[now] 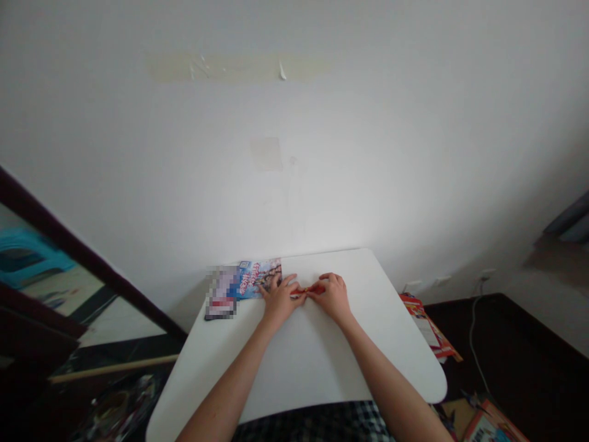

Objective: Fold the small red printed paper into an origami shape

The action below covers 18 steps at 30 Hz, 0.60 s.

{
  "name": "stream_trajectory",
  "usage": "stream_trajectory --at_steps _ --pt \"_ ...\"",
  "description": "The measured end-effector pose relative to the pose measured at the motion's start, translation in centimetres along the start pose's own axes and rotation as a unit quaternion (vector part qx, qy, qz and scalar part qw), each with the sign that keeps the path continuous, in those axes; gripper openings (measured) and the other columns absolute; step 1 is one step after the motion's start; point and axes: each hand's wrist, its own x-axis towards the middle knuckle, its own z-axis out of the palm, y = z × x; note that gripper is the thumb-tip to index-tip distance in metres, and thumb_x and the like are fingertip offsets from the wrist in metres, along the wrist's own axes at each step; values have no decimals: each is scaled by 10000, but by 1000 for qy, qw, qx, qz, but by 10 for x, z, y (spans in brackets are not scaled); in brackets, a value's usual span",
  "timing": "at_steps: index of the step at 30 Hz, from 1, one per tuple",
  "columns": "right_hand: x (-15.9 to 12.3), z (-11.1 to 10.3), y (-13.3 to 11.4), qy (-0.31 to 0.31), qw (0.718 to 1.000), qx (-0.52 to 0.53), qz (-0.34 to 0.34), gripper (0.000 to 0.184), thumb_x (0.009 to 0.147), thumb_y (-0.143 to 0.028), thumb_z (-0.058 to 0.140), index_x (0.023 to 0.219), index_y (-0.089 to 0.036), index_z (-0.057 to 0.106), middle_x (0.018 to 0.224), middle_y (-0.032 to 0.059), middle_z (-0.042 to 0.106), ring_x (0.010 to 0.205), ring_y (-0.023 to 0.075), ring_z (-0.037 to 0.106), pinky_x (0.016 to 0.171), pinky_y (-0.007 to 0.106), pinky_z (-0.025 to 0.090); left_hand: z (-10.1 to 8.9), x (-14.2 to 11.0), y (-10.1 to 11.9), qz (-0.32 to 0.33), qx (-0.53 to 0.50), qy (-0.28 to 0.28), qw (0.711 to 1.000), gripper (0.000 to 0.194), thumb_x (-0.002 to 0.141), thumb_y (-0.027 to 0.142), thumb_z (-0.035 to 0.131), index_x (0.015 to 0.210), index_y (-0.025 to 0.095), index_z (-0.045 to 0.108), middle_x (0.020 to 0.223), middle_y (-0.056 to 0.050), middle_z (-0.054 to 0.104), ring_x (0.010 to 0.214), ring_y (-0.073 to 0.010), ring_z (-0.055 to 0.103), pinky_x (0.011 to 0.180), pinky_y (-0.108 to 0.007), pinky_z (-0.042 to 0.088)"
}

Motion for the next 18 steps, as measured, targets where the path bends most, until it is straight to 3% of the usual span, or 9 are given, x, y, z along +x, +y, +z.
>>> stream_trajectory --at_steps 5,18 --pt "0 0 -1 4 1000 -1 1 164 776 -434 760 900 -333 792 1148 46 643 1154 241 541 1020 377 397 -3 1 0 -19 2 -33 999 239 800 549 649 945 376 727 1499 74 507 1449 -382 243 1077 -819 53" --pt "3 2 3 -5 1000 -6 2 176 763 -426 775 908 -327 790 1160 45 634 1137 242 540 1015 380 406 -1 0 -3 -14 -14 -24 1000 232 815 559 636 927 380 730 1500 81 505 1455 -391 225 1044 -850 35"
